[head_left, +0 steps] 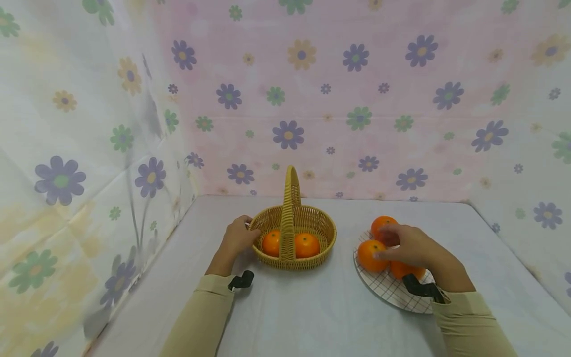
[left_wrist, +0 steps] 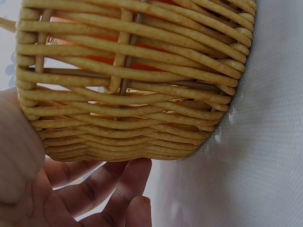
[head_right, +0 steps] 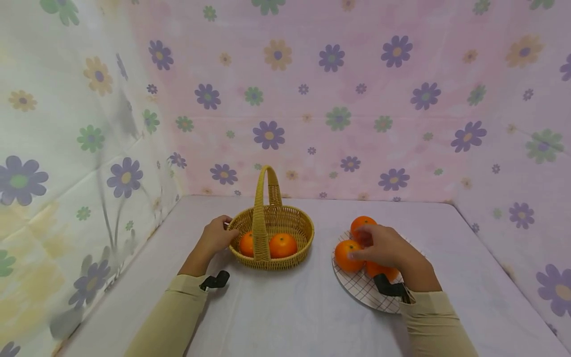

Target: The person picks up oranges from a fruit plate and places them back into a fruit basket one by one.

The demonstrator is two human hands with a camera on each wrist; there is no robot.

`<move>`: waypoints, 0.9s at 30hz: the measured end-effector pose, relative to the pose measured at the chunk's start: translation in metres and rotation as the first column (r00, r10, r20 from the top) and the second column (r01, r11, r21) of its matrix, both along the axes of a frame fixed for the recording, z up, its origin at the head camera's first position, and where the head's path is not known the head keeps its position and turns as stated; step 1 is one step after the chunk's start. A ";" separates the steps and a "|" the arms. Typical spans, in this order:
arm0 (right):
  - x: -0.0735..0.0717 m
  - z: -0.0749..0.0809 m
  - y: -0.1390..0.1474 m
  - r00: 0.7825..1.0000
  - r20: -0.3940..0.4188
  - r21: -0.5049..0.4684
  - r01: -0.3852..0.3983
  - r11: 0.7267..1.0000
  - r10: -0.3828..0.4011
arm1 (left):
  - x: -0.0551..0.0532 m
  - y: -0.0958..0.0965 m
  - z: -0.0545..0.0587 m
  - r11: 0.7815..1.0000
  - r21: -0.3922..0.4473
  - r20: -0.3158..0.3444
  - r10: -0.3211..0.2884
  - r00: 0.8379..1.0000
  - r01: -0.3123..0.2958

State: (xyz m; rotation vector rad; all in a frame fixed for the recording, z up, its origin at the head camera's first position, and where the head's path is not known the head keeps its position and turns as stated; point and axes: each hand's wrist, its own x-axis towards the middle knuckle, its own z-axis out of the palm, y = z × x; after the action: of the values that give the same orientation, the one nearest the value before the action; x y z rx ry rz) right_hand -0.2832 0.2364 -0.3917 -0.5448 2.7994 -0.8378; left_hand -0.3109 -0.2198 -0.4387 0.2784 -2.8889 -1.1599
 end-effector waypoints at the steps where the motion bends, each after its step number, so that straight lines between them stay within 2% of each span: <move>1: 0.000 -0.001 0.000 1.000 0.005 0.002 0.001 1.000 -0.001 | 0.000 0.000 0.000 1.000 0.000 0.001 -0.001 1.000 0.001; 13: -0.002 -0.012 0.000 0.995 0.102 0.008 -0.018 1.000 0.017 | 0.000 0.002 0.002 1.000 -0.005 0.013 0.004 1.000 -0.004; 27: 0.000 -0.013 -0.003 0.997 0.068 0.055 -0.041 0.998 0.037 | 0.001 0.002 0.001 1.000 -0.022 0.000 -0.001 1.000 0.001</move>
State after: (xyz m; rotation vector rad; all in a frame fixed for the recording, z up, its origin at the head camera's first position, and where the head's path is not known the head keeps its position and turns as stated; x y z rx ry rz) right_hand -0.2837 0.2329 -0.4052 -0.5499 2.7336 -0.7527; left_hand -0.3096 -0.2179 -0.4376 0.2762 -2.8999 -1.1274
